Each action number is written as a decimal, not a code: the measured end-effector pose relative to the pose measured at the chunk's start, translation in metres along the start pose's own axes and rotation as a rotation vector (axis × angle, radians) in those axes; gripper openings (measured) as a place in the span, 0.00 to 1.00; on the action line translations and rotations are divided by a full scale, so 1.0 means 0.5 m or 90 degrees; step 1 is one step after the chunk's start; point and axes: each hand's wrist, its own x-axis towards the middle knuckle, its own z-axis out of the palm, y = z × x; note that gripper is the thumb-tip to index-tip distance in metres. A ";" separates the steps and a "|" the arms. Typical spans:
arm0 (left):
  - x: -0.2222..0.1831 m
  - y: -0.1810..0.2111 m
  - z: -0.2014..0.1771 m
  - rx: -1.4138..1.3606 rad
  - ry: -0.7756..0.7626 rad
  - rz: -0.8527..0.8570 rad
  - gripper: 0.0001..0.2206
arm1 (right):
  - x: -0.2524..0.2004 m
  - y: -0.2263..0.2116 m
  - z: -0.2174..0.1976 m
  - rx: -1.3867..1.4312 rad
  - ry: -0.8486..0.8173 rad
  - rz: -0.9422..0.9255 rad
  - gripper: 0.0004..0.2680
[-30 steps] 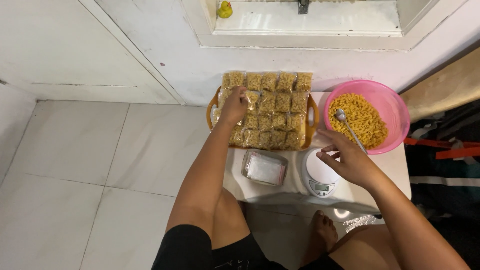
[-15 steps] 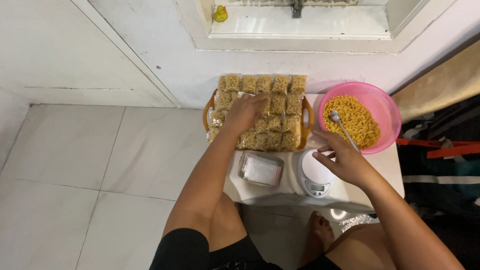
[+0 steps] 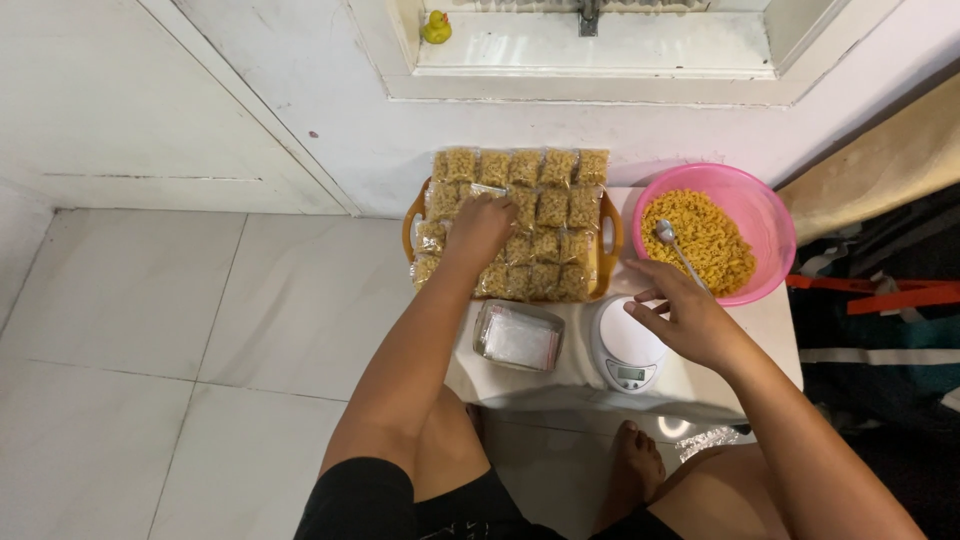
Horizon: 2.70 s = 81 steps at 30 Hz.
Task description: Packing macaroni into small plastic bags and weighing them on a digital scale for consistent portioning.
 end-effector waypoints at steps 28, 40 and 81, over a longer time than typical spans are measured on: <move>-0.015 0.045 -0.048 -0.157 -0.016 0.009 0.09 | 0.002 -0.009 -0.008 -0.015 -0.015 0.023 0.21; -0.039 -0.026 -0.150 -0.236 0.007 -0.207 0.20 | 0.000 0.012 -0.013 -0.018 -0.017 0.022 0.21; -0.181 0.214 -0.115 -0.221 -0.221 0.137 0.08 | -0.047 0.074 -0.058 -0.125 0.017 0.088 0.22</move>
